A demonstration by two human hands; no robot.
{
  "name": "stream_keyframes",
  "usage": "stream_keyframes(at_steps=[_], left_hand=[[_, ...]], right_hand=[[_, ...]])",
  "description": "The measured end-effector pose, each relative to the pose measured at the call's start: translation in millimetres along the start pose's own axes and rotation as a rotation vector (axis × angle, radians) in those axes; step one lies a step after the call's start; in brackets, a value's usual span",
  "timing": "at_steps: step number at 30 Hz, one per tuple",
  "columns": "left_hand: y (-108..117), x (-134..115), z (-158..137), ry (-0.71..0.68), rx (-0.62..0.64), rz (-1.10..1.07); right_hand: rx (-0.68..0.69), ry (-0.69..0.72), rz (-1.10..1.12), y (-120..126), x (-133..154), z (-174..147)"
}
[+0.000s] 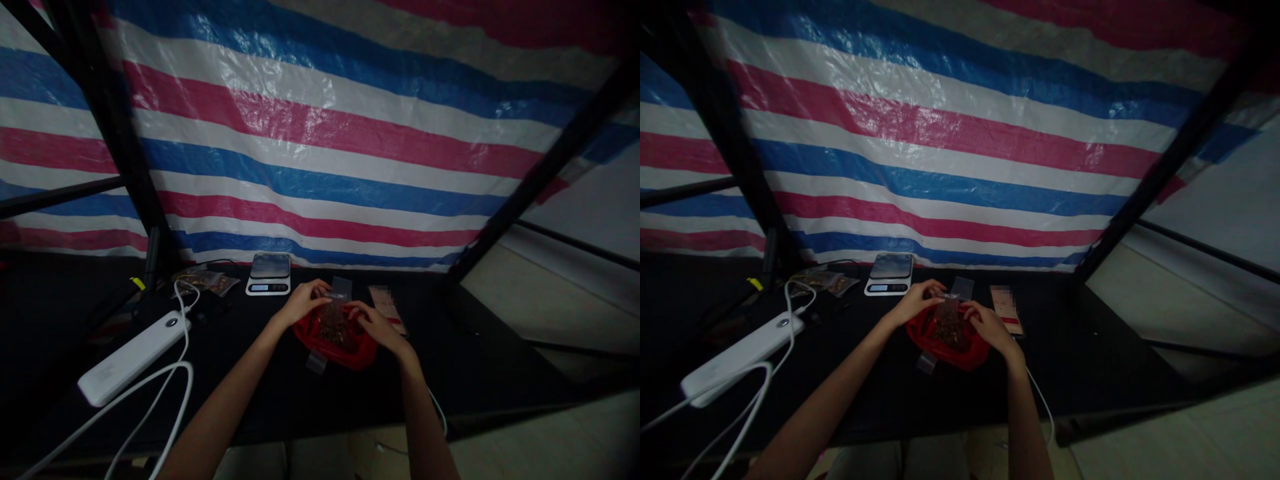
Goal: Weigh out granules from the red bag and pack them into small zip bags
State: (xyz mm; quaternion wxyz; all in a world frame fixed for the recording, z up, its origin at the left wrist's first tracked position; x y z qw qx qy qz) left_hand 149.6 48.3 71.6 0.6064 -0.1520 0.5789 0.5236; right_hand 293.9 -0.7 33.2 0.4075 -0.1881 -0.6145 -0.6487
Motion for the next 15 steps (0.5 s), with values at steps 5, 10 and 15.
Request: stream_keyframes(at_steps=[5,10,15], left_hand=[[-2.3,-14.2,-1.9,-0.071,-0.012,0.093],[2.9,-19.6,-4.0,-0.116,-0.044,0.025],[9.7,-7.0,-5.5,-0.061,-0.11,-0.048]], right_hand=[[-0.103,0.049,-0.006,5.8,23.4,0.8],[-0.23,0.127,-0.021,12.3,40.9,6.5],[-0.233,0.138,-0.028,11.6,39.1,8.6]])
Point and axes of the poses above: each hand's wrist, its own z-axis towards the middle knuckle, its own y-axis out of the back of the hand, x = y × z, the point moved 10 cm from there along z, towards the middle knuckle, and after that the axes turned 6 degrees about y, right-handed, at the moved point
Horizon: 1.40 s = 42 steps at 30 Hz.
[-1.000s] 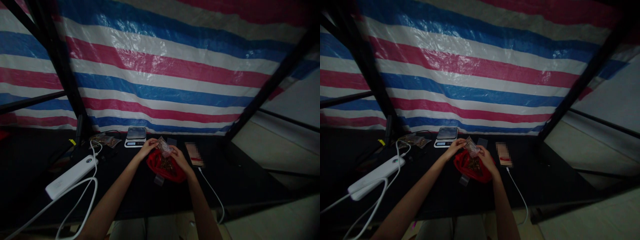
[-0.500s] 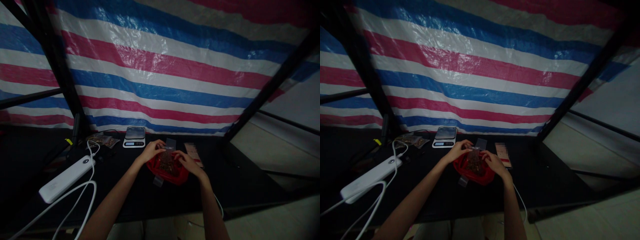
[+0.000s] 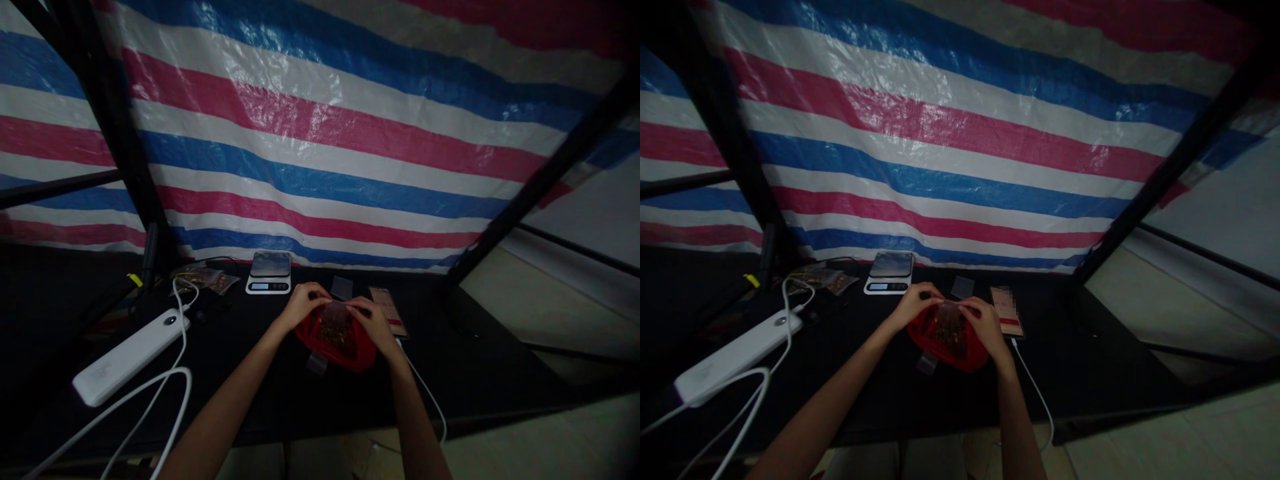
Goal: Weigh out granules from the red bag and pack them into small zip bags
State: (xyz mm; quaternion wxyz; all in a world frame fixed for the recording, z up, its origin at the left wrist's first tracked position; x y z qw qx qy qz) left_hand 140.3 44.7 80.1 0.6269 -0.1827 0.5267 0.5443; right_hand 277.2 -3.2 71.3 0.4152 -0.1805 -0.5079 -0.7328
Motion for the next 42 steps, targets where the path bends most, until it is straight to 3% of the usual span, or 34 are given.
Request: stream_keyframes(at_steps=[4,17,23,28,34,42], left_hand=[[8.6,6.7,-2.4,0.039,-0.082,-0.055],[12.7,-3.7,-9.0,-0.026,-0.137,0.03],[-6.1,-6.1,-10.1,-0.047,0.022,0.043],[-22.8,13.5,-12.6,-0.019,0.162,0.191],[-24.0,30.7,-13.8,0.033,0.16,0.273],[-25.6,28.5,-15.4,0.017,0.171,0.315]], right_hand=[[-0.041,-0.007,0.012,3.7,-0.2,-0.4],[-0.079,0.032,0.007,5.8,14.0,-1.5],[-0.09,0.034,-0.016,2.5,18.0,2.6],[-0.156,0.044,0.014,8.6,19.5,3.0],[-0.221,0.042,0.024,17.8,16.4,0.7],[-0.175,-0.012,0.015,15.2,9.5,0.9]])
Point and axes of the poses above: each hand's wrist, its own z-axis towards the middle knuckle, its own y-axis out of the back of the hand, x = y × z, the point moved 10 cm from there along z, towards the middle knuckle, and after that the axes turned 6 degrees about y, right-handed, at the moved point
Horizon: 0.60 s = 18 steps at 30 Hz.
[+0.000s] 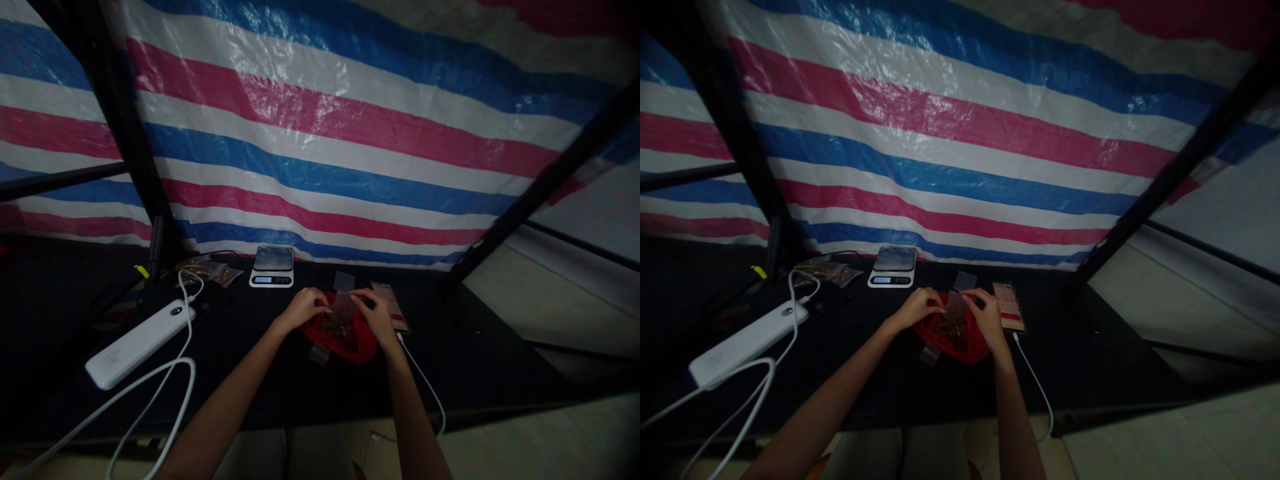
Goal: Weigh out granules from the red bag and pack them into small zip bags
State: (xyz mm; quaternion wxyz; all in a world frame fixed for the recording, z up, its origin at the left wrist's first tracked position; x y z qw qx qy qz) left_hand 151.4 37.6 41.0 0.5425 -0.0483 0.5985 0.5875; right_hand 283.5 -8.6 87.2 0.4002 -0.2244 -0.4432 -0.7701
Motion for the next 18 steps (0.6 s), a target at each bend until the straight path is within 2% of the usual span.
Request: stream_keyframes(at_steps=[7,14,18], left_hand=[[-4.0,-1.4,-1.1,0.006,0.016,-0.022],[-10.2,-0.6,-2.1,0.017,0.07,-0.075],[-8.0,-2.7,-2.1,-0.033,0.032,-0.063]], right_hand=[[-0.042,-0.018,-0.058,11.4,-14.8,-2.4],[0.007,-0.03,0.012,2.2,-5.1,-1.8],[0.057,-0.043,0.08,-5.2,-9.4,-3.2]])
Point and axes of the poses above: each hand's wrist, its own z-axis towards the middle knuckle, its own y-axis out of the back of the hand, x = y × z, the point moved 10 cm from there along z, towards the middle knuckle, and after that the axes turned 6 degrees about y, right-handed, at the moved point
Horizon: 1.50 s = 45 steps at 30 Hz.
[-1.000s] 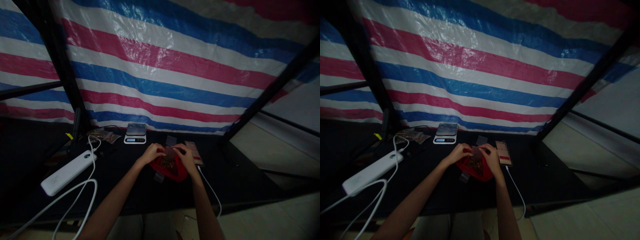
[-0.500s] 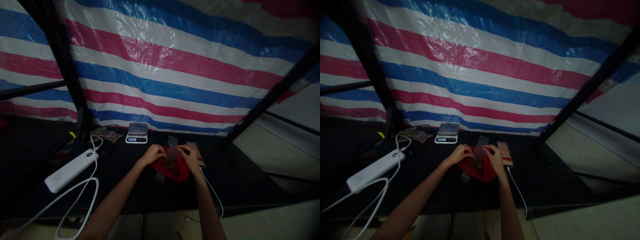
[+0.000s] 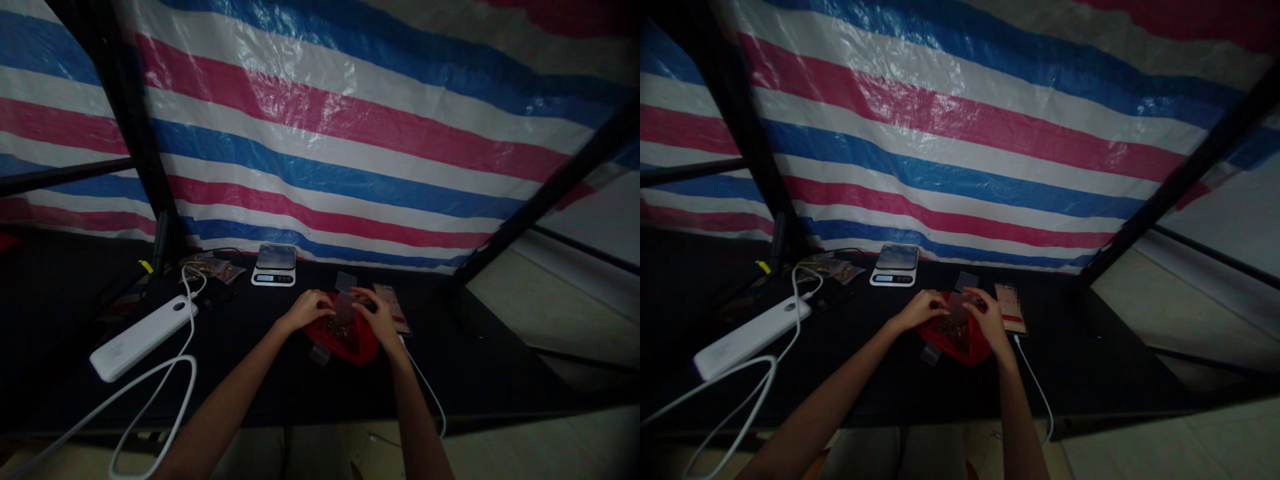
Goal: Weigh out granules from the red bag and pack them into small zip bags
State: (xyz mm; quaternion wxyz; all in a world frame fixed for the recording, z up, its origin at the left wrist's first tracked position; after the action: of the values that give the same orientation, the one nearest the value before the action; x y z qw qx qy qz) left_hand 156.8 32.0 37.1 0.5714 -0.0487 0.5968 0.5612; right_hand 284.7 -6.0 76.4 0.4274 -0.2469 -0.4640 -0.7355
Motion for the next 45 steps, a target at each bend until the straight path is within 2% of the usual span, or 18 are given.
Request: stream_keyframes(at_steps=[4,9,19,25,30,38,45], left_hand=[[7.0,7.2,1.0,0.032,-0.052,0.011],[8.1,9.3,2.0,0.063,-0.037,-0.021],[4.1,6.3,2.7,0.033,-0.011,-0.017],[1.9,8.8,1.5,0.028,0.003,0.044],[3.3,5.3,2.7,0.023,-0.011,0.05],[9.3,3.1,2.5,0.039,-0.031,0.033],[3.0,13.2,3.4,0.054,0.013,0.054]], right_hand=[[0.054,-0.062,0.04,-7.5,-27.8,-9.1],[0.079,-0.148,-0.037,-11.1,-59.2,-23.4],[0.138,-0.036,-0.247,-8.3,-38.6,-21.0],[0.142,-0.081,-0.298,-5.0,-43.0,-24.9],[0.202,-0.067,-0.29,-10.8,-45.7,-27.0],[0.152,-0.054,-0.283,-6.5,-43.9,-24.6],[0.132,-0.045,-0.296,-5.6,-43.2,-26.4]])
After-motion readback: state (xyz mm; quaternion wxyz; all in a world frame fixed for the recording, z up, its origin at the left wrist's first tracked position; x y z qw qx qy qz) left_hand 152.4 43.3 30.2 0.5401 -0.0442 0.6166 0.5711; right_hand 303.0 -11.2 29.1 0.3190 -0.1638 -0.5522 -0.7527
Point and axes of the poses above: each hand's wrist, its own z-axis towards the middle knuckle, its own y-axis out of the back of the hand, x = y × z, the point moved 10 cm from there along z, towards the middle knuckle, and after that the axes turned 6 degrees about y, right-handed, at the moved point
